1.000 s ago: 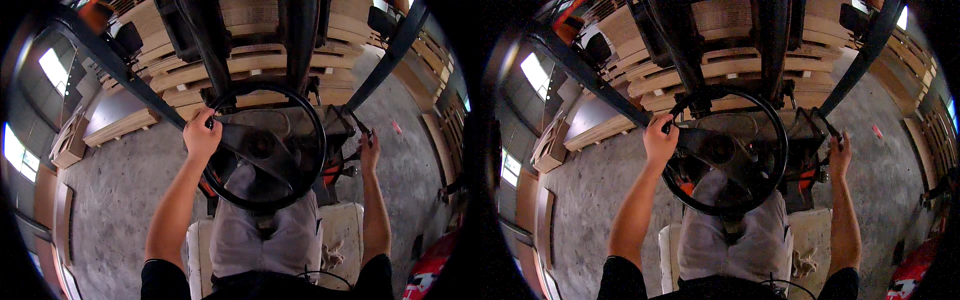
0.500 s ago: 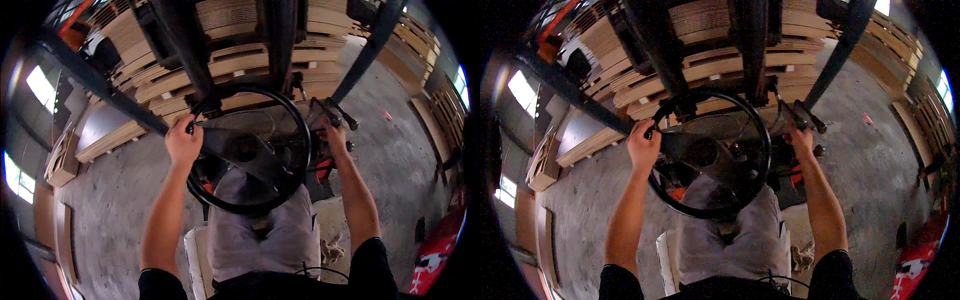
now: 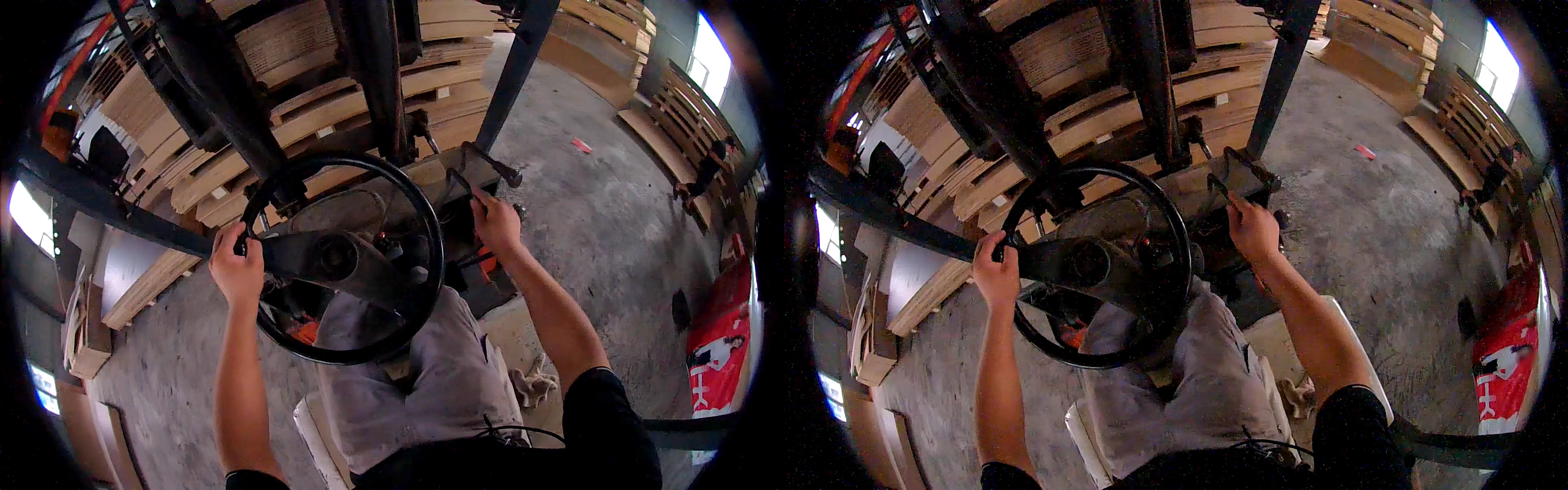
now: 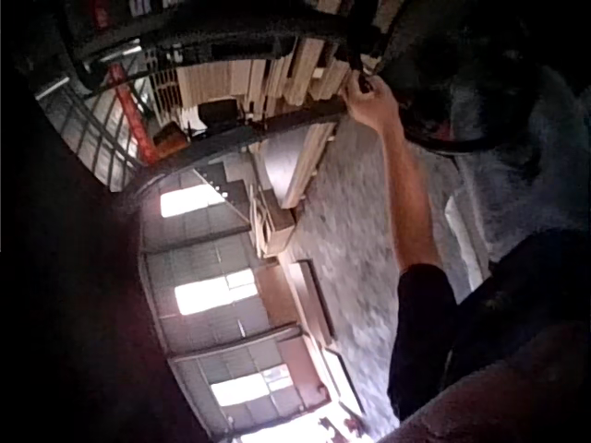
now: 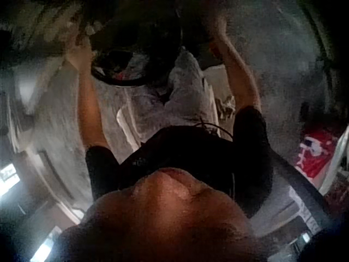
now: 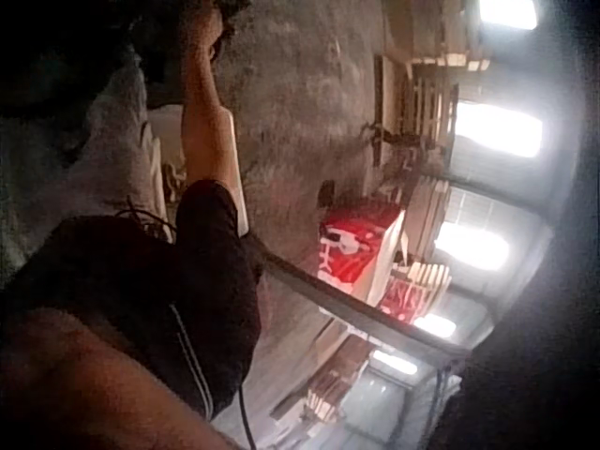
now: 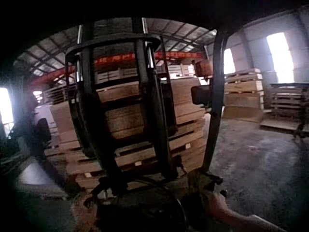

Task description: The person operates a forklift inside a warehouse, maneuvering the vehicle to position the forks under a pallet of wooden planks. They lift the load and drive the forklift out of the warehouse building into an outdoor paved area.

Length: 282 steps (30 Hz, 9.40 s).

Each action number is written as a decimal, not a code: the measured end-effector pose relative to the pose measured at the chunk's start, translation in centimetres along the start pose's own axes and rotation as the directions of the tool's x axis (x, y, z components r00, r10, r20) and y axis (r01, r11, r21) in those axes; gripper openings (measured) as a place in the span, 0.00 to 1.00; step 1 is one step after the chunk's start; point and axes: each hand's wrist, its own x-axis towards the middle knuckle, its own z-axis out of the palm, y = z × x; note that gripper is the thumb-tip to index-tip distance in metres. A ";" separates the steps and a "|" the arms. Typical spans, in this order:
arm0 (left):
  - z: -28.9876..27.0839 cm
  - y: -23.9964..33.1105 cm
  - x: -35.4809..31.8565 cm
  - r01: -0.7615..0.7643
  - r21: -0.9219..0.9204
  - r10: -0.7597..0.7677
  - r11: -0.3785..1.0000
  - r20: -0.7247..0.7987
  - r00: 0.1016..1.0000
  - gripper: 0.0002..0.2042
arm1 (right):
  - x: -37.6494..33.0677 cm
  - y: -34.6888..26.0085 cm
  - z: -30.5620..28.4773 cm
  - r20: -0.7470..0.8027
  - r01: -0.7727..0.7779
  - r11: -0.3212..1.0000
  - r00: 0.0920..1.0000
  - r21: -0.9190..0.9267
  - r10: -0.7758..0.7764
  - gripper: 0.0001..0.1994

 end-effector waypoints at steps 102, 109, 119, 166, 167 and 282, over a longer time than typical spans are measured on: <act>-3.0 8.5 1.2 -0.318 -0.070 0.324 0.946 0.124 0.938 0.20 | 6.4 6.3 -13.8 -0.007 -0.152 0.983 0.988 0.104 0.153 0.31; -8.6 25.2 -0.6 -0.477 -0.688 0.690 0.547 0.048 0.722 0.20 | 12.7 2.4 -9.8 0.155 -0.002 0.999 0.988 -0.050 0.009 0.38; -14.8 24.0 -1.2 -0.400 -0.390 0.553 0.830 0.475 0.685 0.06 | 19.8 3.8 -3.6 0.425 -0.004 0.952 0.894 -0.307 0.141 0.44; 1.6 18.1 1.0 0.304 -0.951 0.437 0.047 0.294 0.850 0.10 | 14.3 -1.2 -1.8 0.303 -0.203 0.979 0.932 -0.013 0.198 0.48; 1.5 18.0 1.0 0.293 -0.955 0.437 0.053 0.286 0.853 0.10 | 14.4 -0.8 -1.6 0.303 -0.201 0.980 0.934 0.010 0.188 0.48; -4.8 -16.9 -1.6 -0.169 0.233 0.097 0.958 0.290 0.952 0.13 | -26.5 10.7 -18.1 0.294 -0.373 0.926 0.880 -0.056 0.373 0.17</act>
